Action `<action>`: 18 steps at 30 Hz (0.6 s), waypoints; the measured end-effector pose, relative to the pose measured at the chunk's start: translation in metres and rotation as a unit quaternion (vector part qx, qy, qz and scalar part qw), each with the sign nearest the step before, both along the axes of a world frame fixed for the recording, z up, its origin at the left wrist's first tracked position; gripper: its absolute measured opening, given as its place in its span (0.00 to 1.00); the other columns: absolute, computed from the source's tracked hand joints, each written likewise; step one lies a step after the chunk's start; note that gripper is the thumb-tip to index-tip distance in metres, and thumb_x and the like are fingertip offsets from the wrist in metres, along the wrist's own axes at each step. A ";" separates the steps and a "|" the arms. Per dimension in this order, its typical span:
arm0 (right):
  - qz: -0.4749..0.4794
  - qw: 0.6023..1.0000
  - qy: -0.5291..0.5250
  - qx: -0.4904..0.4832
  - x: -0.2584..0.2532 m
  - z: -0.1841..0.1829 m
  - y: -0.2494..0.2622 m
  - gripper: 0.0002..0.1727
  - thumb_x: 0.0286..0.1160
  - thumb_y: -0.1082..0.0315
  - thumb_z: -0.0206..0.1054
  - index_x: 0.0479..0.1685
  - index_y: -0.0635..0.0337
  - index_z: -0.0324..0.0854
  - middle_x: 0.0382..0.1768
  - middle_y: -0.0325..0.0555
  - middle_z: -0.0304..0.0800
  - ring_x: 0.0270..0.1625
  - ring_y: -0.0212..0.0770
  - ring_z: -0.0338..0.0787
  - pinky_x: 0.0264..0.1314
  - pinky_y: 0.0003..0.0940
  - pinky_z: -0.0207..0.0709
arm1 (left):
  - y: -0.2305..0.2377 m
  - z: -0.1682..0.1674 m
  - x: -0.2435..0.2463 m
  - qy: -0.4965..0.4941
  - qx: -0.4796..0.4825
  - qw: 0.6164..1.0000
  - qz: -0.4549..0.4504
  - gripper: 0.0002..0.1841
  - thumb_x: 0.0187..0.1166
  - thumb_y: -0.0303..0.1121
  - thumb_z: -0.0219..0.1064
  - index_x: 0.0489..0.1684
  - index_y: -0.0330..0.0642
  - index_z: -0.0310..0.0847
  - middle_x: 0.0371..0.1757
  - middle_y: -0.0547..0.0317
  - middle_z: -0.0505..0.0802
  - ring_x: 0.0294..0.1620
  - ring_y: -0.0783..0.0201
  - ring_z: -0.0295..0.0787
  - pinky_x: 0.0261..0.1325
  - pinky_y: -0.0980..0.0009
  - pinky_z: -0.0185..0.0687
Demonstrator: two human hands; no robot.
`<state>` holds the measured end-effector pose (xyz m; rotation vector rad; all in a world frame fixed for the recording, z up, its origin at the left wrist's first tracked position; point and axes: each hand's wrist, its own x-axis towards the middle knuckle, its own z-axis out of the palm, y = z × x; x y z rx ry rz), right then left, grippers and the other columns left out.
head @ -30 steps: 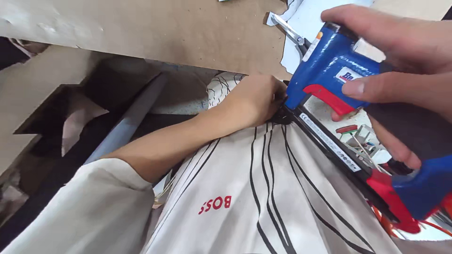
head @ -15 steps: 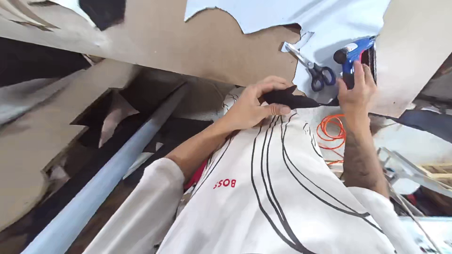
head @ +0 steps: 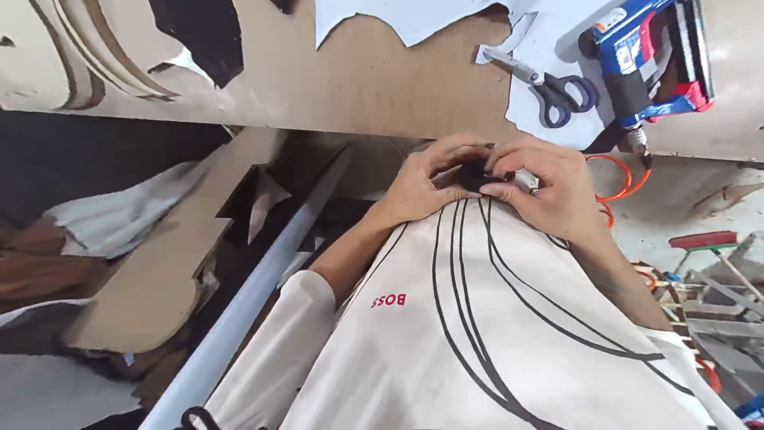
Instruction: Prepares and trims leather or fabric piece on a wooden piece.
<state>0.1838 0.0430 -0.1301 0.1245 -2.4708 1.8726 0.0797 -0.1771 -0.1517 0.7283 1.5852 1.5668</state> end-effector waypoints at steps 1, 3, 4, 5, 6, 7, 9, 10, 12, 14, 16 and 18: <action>0.021 1.000 0.006 -0.017 0.001 -0.002 0.000 0.08 0.75 0.68 0.75 0.43 0.63 0.90 0.52 0.48 0.91 0.57 0.38 0.90 0.60 0.35 0.88 | -0.002 0.000 -0.001 0.017 0.007 1.000 -0.012 0.32 0.65 0.23 0.82 0.72 0.30 0.76 0.68 0.49 0.89 0.68 0.58 0.89 0.72 0.59 0.89; 0.048 0.998 0.010 -0.030 -0.001 -0.005 0.003 0.08 0.75 0.68 0.72 0.46 0.62 0.92 0.54 0.47 0.89 0.57 0.36 0.89 0.59 0.31 0.87 | -0.003 0.001 -0.006 0.044 0.009 0.998 -0.042 0.25 0.68 0.24 0.80 0.65 0.31 0.81 0.65 0.49 0.89 0.66 0.60 0.88 0.71 0.61 0.88; 0.049 0.998 0.012 -0.031 -0.003 -0.006 0.004 0.08 0.74 0.68 0.74 0.44 0.61 0.93 0.53 0.47 0.90 0.55 0.35 0.89 0.58 0.31 0.87 | -0.002 0.002 -0.009 0.055 0.008 0.997 -0.061 0.23 0.69 0.24 0.79 0.63 0.32 0.82 0.63 0.51 0.90 0.66 0.61 0.88 0.71 0.61 0.88; 0.042 0.999 0.019 -0.028 -0.005 -0.006 0.006 0.07 0.72 0.66 0.77 0.41 0.61 0.93 0.51 0.47 0.90 0.55 0.36 0.90 0.58 0.32 0.87 | -0.002 0.004 -0.012 0.060 0.012 0.995 -0.079 0.22 0.69 0.25 0.77 0.63 0.31 0.82 0.62 0.51 0.90 0.66 0.62 0.87 0.71 0.62 0.88; 0.035 0.999 0.026 -0.025 -0.008 -0.006 0.008 0.07 0.71 0.66 0.78 0.37 0.61 0.92 0.49 0.47 0.91 0.55 0.38 0.90 0.60 0.34 0.87 | -0.002 0.007 -0.015 0.056 0.018 0.994 -0.095 0.22 0.70 0.26 0.77 0.63 0.31 0.82 0.62 0.51 0.89 0.67 0.61 0.87 0.71 0.62 0.87; 0.030 0.999 0.033 -0.026 -0.010 -0.005 0.009 0.07 0.70 0.67 0.78 0.35 0.62 0.91 0.48 0.48 0.92 0.57 0.41 0.90 0.62 0.38 0.86 | -0.002 0.010 -0.018 0.043 0.022 0.993 -0.107 0.22 0.72 0.29 0.77 0.64 0.31 0.82 0.63 0.51 0.89 0.67 0.61 0.86 0.71 0.62 0.87; 0.018 0.999 0.040 -0.028 -0.014 -0.004 0.008 0.06 0.71 0.70 0.77 0.32 0.63 0.89 0.46 0.49 0.93 0.56 0.42 0.93 0.62 0.39 0.89 | -0.003 0.013 -0.025 0.033 0.011 0.992 -0.124 0.20 0.77 0.37 0.74 0.61 0.33 0.84 0.63 0.53 0.87 0.67 0.62 0.85 0.70 0.63 0.88; 0.013 0.999 0.042 -0.028 -0.015 -0.004 0.006 0.06 0.72 0.70 0.76 0.32 0.63 0.88 0.46 0.49 0.93 0.54 0.41 0.93 0.58 0.38 0.90 | -0.004 0.014 -0.028 0.041 -0.004 0.991 -0.127 0.18 0.79 0.40 0.73 0.56 0.35 0.86 0.60 0.55 0.87 0.65 0.63 0.86 0.66 0.64 0.89; 0.011 0.998 0.049 -0.029 -0.016 -0.004 0.002 0.05 0.74 0.71 0.73 0.32 0.64 0.86 0.46 0.49 0.92 0.52 0.40 0.93 0.55 0.36 0.89 | -0.002 0.015 -0.033 0.051 -0.033 0.989 -0.137 0.16 0.80 0.42 0.72 0.52 0.38 0.87 0.53 0.58 0.87 0.59 0.66 0.87 0.61 0.67 0.90; 0.016 0.998 0.054 -0.042 -0.018 -0.004 0.000 0.06 0.75 0.72 0.73 0.33 0.64 0.85 0.46 0.50 0.92 0.52 0.40 0.92 0.55 0.36 0.89 | 0.000 0.018 -0.039 0.055 -0.053 0.986 -0.151 0.13 0.79 0.41 0.72 0.49 0.41 0.87 0.50 0.60 0.88 0.56 0.68 0.87 0.57 0.69 0.89; 0.030 0.996 0.058 -0.067 -0.020 -0.006 0.002 0.07 0.75 0.72 0.72 0.31 0.63 0.83 0.45 0.49 0.92 0.54 0.43 0.93 0.57 0.40 0.90 | 0.002 0.020 -0.044 0.055 -0.060 0.983 -0.166 0.09 0.78 0.37 0.73 0.46 0.43 0.87 0.51 0.60 0.87 0.57 0.68 0.86 0.58 0.69 0.89; 0.043 0.994 0.045 -0.089 -0.021 -0.006 0.005 0.07 0.75 0.72 0.71 0.30 0.61 0.82 0.42 0.47 0.93 0.54 0.43 0.92 0.58 0.42 0.88 | 0.003 0.020 -0.047 0.070 -0.068 0.978 -0.183 0.07 0.78 0.36 0.72 0.43 0.44 0.87 0.57 0.60 0.87 0.63 0.67 0.85 0.62 0.68 0.88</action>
